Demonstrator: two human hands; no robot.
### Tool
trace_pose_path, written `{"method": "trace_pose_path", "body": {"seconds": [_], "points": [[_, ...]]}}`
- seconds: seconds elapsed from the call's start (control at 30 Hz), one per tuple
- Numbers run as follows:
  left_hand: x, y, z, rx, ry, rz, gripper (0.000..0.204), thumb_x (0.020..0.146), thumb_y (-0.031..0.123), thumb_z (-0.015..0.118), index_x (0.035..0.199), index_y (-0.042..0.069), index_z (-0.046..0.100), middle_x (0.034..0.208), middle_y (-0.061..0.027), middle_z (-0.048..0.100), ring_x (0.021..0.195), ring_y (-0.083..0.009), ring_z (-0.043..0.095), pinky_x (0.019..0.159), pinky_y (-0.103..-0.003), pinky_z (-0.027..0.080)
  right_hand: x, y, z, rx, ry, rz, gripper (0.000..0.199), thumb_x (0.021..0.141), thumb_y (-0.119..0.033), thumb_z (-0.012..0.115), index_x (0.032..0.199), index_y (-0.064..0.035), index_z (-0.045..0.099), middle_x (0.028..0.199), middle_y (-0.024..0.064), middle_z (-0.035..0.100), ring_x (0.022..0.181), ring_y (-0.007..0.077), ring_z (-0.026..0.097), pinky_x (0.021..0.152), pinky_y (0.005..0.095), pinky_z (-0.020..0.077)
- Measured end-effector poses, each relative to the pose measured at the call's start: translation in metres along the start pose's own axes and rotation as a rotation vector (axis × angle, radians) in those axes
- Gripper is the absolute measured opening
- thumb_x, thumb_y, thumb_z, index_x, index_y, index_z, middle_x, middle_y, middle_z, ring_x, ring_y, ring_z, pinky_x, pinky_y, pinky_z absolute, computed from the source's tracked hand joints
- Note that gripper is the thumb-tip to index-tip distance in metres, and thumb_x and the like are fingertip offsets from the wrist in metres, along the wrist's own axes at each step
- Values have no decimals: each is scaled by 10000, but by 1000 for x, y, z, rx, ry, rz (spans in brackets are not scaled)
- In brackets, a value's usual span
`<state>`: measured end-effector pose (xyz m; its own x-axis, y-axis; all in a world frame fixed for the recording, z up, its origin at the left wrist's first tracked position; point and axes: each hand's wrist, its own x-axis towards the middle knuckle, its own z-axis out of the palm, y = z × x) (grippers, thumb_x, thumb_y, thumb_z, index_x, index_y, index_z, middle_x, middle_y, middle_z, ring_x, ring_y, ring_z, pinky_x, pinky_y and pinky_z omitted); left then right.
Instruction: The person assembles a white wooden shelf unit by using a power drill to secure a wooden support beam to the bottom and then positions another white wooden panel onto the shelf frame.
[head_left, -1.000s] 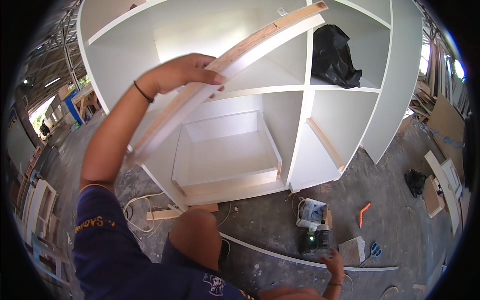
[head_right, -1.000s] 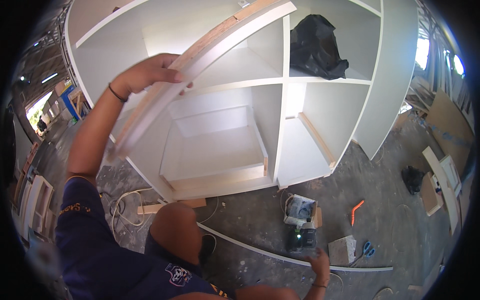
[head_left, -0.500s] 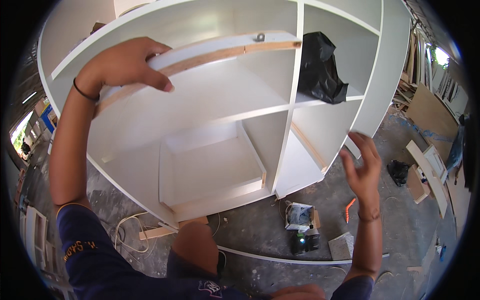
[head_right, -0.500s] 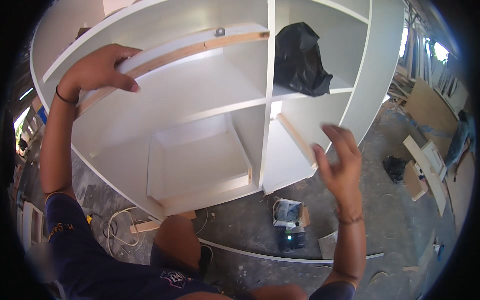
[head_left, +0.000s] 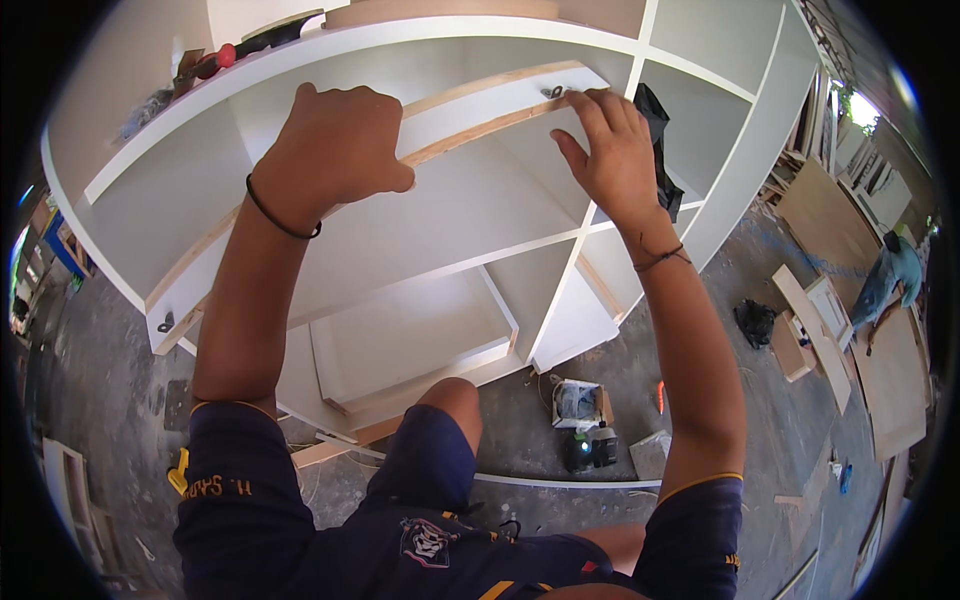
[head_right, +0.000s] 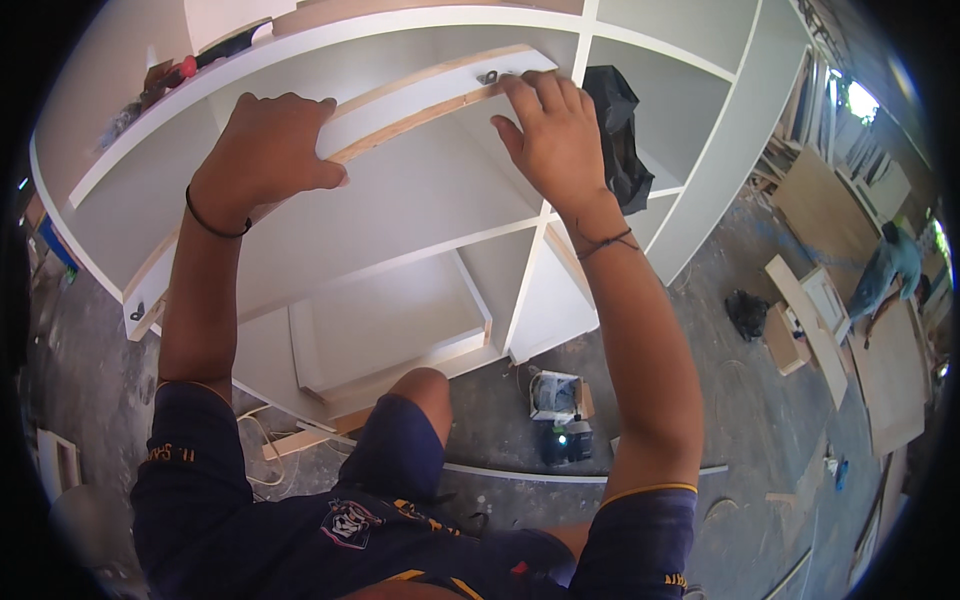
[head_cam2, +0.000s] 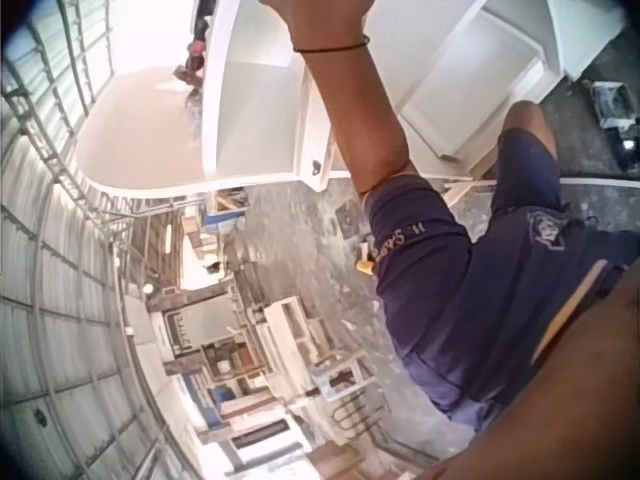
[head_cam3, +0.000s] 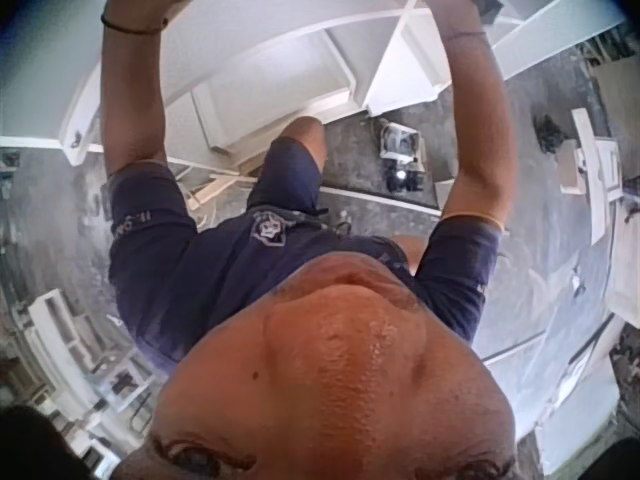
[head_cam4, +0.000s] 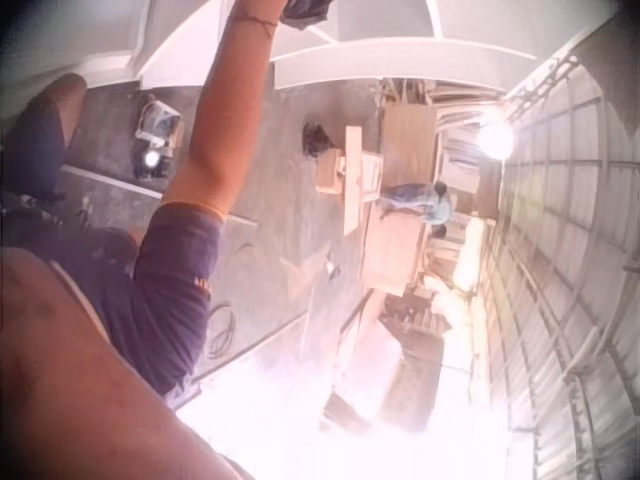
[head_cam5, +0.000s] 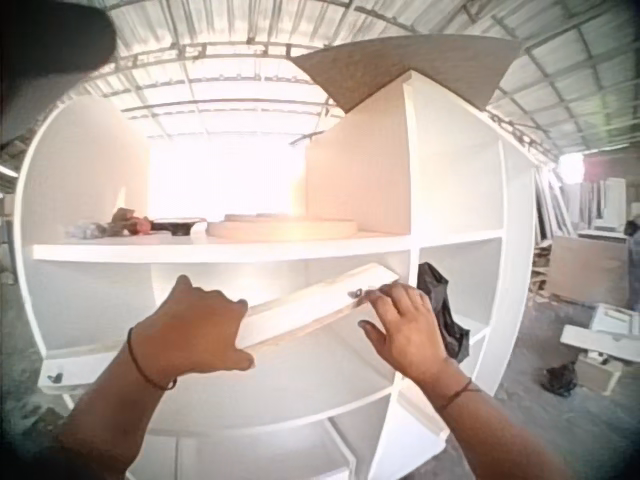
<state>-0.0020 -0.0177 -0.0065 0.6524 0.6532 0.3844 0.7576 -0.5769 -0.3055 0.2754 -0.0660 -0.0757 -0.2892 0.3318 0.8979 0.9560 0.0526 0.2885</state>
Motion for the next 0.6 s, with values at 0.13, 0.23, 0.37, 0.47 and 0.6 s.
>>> {"method": "trace_pose_path", "body": {"seconds": [0.13, 0.23, 0.37, 0.47, 0.6], "points": [[-1, -4, -13, 17, -119, 11, 444, 580, 296, 672, 911, 1, 637, 774, -164, 620, 760, -337, 586, 802, -421, 388, 14, 1, 2, -32, 22, 7, 412, 716, -189, 736, 1097, -125, 591, 1060, 35, 574, 1043, 233, 527, 854, 377, 417], [4, 1, -19, 60, -159, 3, 453, 581, 251, 660, 969, 15, 650, 783, -159, 624, 779, -332, 594, 809, -418, 393, 22, 3, 6, -26, -14, 6, 330, 738, -174, 710, 1049, -116, 616, 1018, 24, 605, 990, 236, 566, 812, 366, 479], [8, -2, -7, -47, 185, 123, 461, 650, 160, 646, 1100, 60, 634, 856, -136, 630, 811, -304, 598, 826, -412, 401, 29, 5, 11, -71, -22, 18, 240, 778, -161, 673, 1008, -112, 625, 964, 19, 635, 938, 231, 599, 719, 345, 543], [1, 7, 6, -95, 494, 244, 432, 718, 128, 640, 1147, 88, 615, 885, -107, 625, 824, -275, 596, 805, -407, 418, 27, 7, 16, -70, -25, 23, 229, 782, -170, 674, 998, -115, 622, 977, 21, 635, 959, 231, 601, 706, 348, 548], [-28, 17, 36, -511, 868, 450, 266, 703, 165, 720, 942, 75, 645, 776, -30, 587, 672, -221, 560, 654, -366, 426, 23, 7, 18, -71, -51, 1, 231, 783, -178, 675, 998, -115, 618, 987, 24, 636, 974, 228, 607, 697, 346, 556]]}}
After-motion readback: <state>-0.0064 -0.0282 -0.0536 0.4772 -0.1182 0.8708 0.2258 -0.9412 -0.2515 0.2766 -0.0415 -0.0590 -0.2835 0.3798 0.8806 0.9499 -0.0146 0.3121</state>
